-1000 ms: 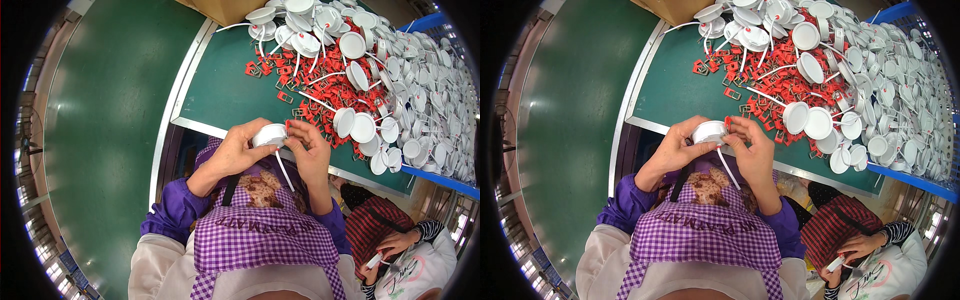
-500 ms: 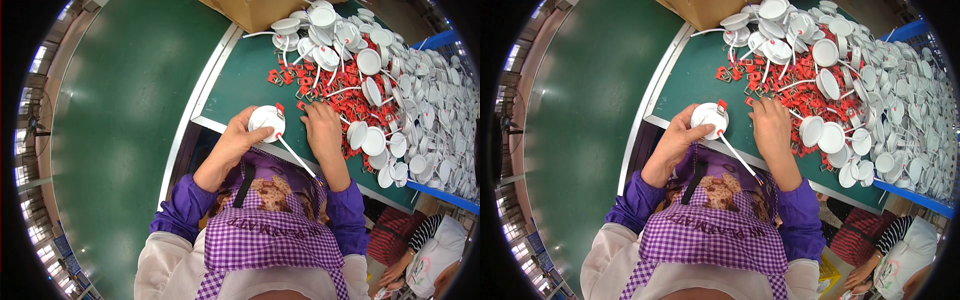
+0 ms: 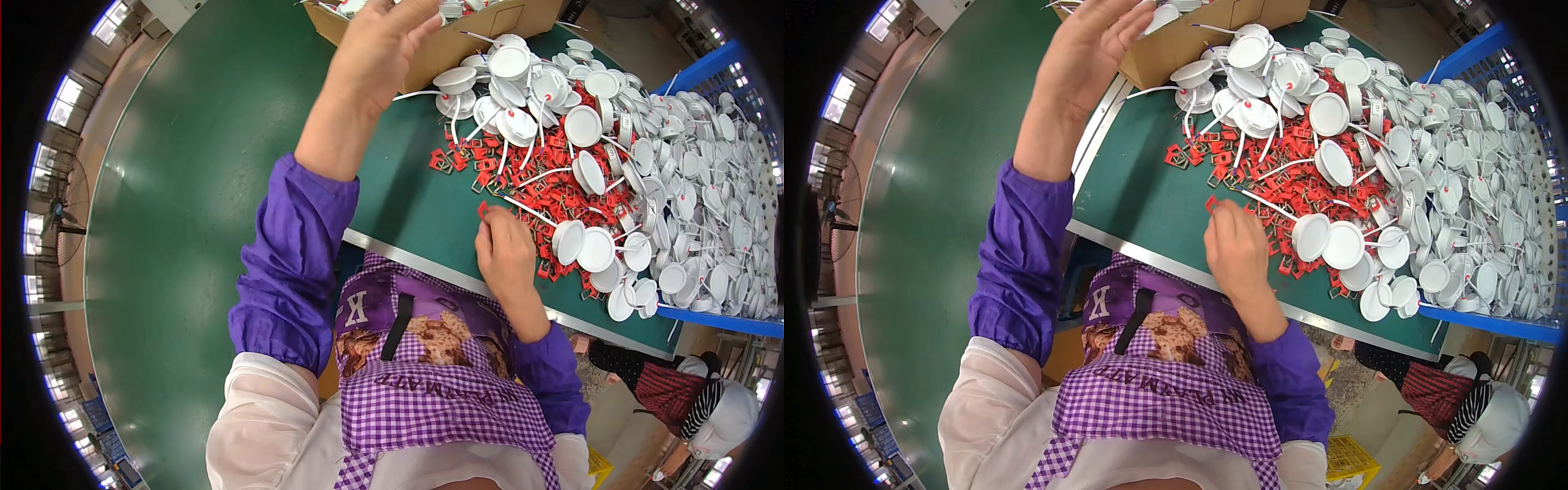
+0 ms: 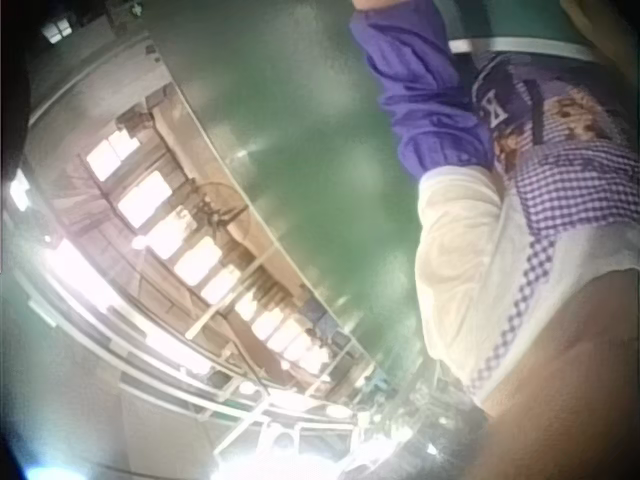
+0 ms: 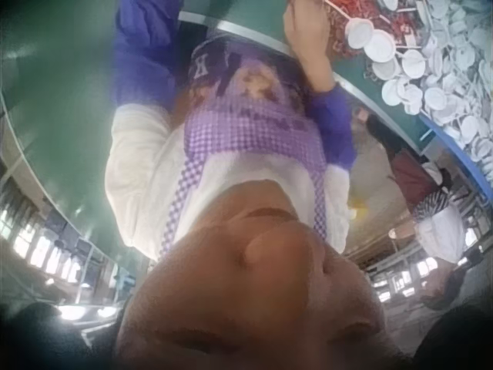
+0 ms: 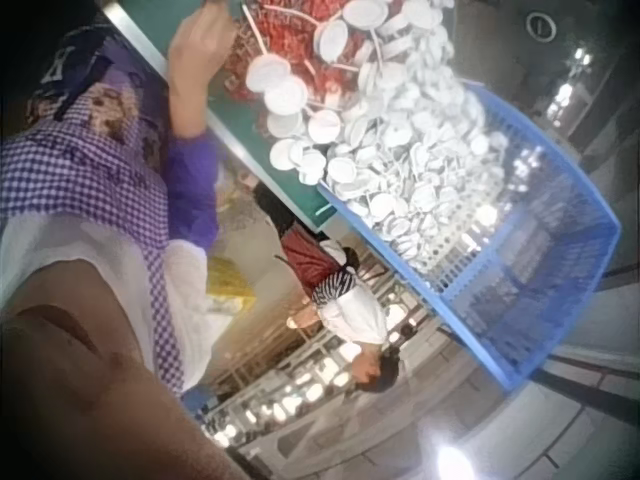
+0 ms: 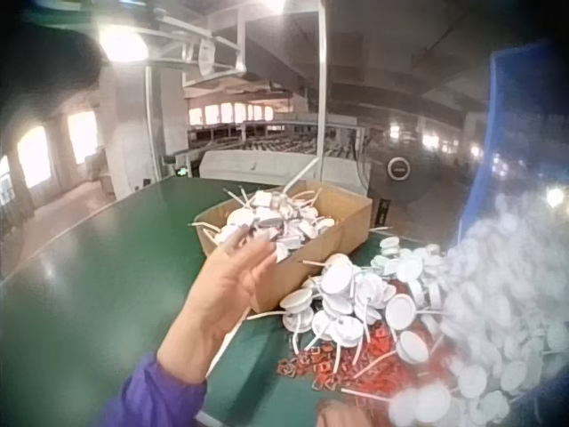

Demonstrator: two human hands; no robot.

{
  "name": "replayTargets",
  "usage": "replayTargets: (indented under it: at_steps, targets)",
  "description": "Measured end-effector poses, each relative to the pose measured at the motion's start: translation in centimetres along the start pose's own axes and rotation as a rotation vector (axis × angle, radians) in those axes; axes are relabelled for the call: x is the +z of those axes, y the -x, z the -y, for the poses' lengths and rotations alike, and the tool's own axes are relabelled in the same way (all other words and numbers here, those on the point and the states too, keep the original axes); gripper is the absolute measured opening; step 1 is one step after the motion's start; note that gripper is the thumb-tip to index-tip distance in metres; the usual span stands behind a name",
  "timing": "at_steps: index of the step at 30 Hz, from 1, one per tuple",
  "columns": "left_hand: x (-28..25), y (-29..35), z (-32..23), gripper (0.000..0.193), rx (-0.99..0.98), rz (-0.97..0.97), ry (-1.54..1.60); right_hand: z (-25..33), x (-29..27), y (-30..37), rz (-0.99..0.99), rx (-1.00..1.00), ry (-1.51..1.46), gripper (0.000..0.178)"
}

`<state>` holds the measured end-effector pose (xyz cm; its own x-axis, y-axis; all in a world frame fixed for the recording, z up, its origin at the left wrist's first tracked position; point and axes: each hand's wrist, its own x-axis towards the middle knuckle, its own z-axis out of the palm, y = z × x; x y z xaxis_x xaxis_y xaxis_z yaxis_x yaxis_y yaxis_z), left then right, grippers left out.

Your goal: Assemble small white plastic housings with red clips and wires.

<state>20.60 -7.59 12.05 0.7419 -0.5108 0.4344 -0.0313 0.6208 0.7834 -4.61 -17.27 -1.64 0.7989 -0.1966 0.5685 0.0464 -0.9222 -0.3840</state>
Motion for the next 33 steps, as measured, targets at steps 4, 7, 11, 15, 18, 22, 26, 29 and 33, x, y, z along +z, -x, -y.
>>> replayTargets:
  at_steps: [4, 7, 11, 15, 18, 22, 26, 29, 33]
  targets:
    - [-0.2, 4.8, 5.0, 0.031, -0.265, -0.014, -0.532, 0.9, -1.4, 2.5, -0.062, 0.193, -0.230, 0.018]
    - [-3.6, 8.1, 10.4, 0.034, -0.133, -0.042, -1.028, 0.7, -1.9, 3.9, -0.070, 0.285, -0.317, 0.017]
    - [-4.5, 7.7, 12.0, 0.038, -0.103, -0.060, -1.358, 0.6, -1.6, 4.7, -0.064, 0.325, -0.387, 0.016]
    - [-2.2, 5.6, 12.1, 0.048, 0.234, 0.062, -1.676, 1.2, -0.5, 5.2, -0.058, 0.283, -0.399, 0.017]
    - [-2.4, 3.3, 13.6, 0.029, 0.361, 0.105, -1.848, 1.8, 0.1, 5.2, -0.051, 0.247, -0.430, 0.016]
    - [-4.8, 1.9, 14.4, 0.026, 0.204, 0.181, -1.920, 2.2, 0.5, 5.3, -0.056, 0.243, -0.467, 0.012]
    - [-2.3, 3.0, 10.4, 0.025, 0.469, 0.035, -1.672, 1.8, 0.6, 5.5, -0.070, 0.300, -0.486, 0.010]
    - [-0.8, 5.8, 7.1, 0.027, -0.075, -0.184, -1.009, 1.6, 0.6, 5.3, -0.071, 0.387, -0.537, 0.011]
    - [1.8, 13.2, 4.9, 0.042, -0.450, -0.215, -0.014, 0.3, 0.4, 4.3, -0.218, 0.599, -0.675, 0.009]
